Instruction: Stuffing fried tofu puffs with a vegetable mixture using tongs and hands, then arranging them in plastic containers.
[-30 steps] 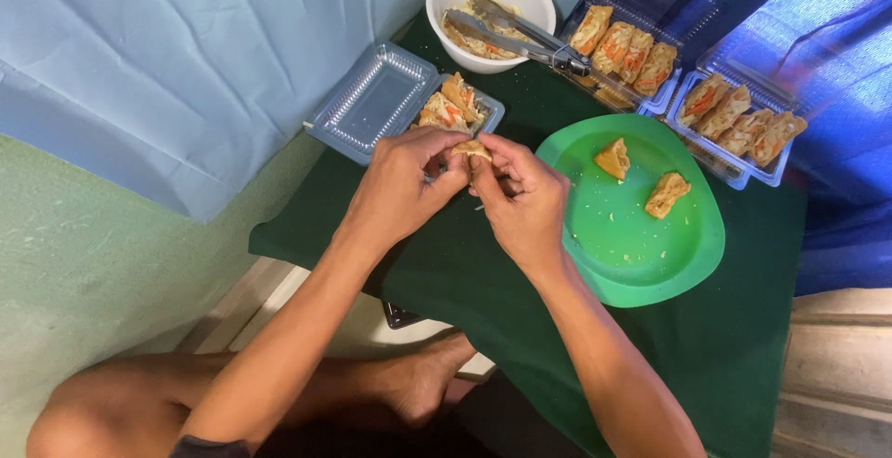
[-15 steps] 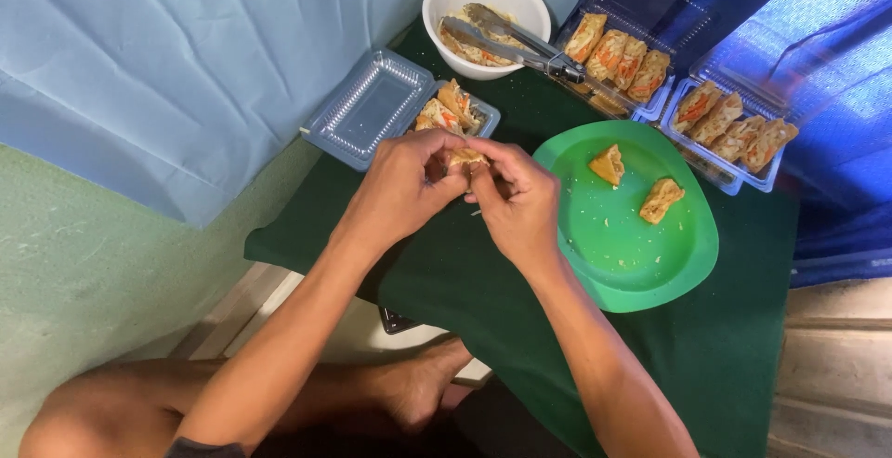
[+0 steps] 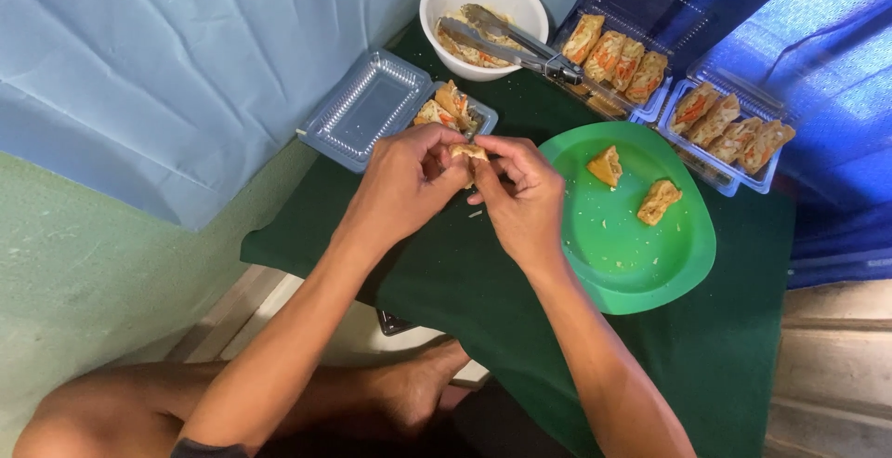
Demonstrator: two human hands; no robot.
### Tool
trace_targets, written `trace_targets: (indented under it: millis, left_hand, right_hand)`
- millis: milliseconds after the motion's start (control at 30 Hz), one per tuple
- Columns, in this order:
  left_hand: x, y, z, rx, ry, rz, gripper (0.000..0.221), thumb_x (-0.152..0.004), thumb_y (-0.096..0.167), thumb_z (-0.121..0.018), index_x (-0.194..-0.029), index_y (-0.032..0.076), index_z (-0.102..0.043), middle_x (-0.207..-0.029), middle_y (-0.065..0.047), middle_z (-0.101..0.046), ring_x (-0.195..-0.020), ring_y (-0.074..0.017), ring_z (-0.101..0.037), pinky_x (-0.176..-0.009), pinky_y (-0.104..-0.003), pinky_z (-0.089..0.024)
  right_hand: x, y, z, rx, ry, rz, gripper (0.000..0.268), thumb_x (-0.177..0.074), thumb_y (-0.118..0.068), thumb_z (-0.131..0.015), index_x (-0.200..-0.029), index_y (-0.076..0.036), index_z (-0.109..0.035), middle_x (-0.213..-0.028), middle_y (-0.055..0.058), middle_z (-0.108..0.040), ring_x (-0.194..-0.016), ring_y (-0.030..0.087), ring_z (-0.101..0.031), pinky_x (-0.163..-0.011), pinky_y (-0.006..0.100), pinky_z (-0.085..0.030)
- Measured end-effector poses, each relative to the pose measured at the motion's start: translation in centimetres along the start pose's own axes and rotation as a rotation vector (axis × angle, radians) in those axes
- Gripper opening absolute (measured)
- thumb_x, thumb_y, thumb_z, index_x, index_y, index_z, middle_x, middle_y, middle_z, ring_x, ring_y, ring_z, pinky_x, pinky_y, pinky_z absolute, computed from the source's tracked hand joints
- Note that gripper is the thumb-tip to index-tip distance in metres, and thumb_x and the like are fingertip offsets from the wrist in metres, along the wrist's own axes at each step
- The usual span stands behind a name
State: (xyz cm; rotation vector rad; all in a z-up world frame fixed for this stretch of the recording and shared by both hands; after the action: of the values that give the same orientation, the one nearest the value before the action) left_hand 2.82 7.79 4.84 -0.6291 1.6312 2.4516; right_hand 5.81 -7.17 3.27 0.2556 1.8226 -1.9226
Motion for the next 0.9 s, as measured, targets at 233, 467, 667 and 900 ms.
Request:
trace_targets:
  millis: [233, 467, 667, 900]
  left_hand:
    - [-0.1, -0.2, -0.2, -0.005, -0.011, -0.001, 0.020, -0.083, 0.009, -0.076, -0.099, -0.003, -0.075, -0.070, -0.014, -0.064, -0.060, -0.0240, -0.066, -0.053, -0.036, -0.056]
    - [-0.2, -0.6, -0.6, -0.026, -0.054, 0.044, 0.023, -0.081, 0.008, -0.076, -0.101, -0.003, -0.075, -0.071, -0.015, -0.065, -0.063, -0.0259, -0.067, -0.054, -0.037, -0.057]
    - [-0.3, -0.6, -0.6, -0.021, -0.061, 0.043, 0.024, -0.082, 0.009, -0.076, -0.103, -0.002, -0.076, -0.071, -0.015, -0.065, -0.063, -0.0250, -0.067, -0.055, -0.037, -0.057]
    - [-0.4, -0.1, -0.3, -0.008, -0.071, 0.026, 0.027, -0.082, 0.010, -0.078, -0.106, 0.000, -0.076, -0.073, -0.015, -0.067, -0.064, -0.0244, -0.067, -0.055, -0.037, -0.057]
  right_hand:
    - [0.3, 1.4, 0.6, -0.008, 0.013, -0.036, 0.024, -0.093, 0.012, -0.068, -0.116, 0.006, -0.070, -0.102, 0.019, -0.068, -0.070, 0.020, -0.072, -0.059, 0.034, -0.069]
    - [0.2, 1.6, 1.0, -0.012, 0.031, -0.057, 0.026, -0.091, 0.013, -0.067, -0.116, 0.005, -0.071, -0.098, 0.020, -0.069, -0.068, 0.019, -0.071, -0.057, 0.035, -0.069]
    - [0.3, 2.4, 1.4, -0.013, 0.035, -0.072, 0.027, -0.091, 0.011, -0.067, -0.116, 0.004, -0.072, -0.094, 0.022, -0.070, -0.062, 0.020, -0.071, -0.055, 0.034, -0.068]
    - [0.2, 2.2, 1.4, -0.045, 0.048, -0.128, 0.027, -0.091, 0.010, -0.068, -0.116, 0.004, -0.072, -0.091, 0.023, -0.071, -0.064, 0.019, -0.071, -0.053, 0.034, -0.069]
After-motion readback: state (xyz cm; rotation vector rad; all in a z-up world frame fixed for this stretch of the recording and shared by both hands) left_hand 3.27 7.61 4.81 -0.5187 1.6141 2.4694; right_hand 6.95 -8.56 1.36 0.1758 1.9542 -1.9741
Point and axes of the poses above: each hand's wrist, its own x-axis away from the middle knuckle, its own z-axis out of the back of the hand, y = z × x, the point moved 7 cm from there along -x, towards the middle knuckle
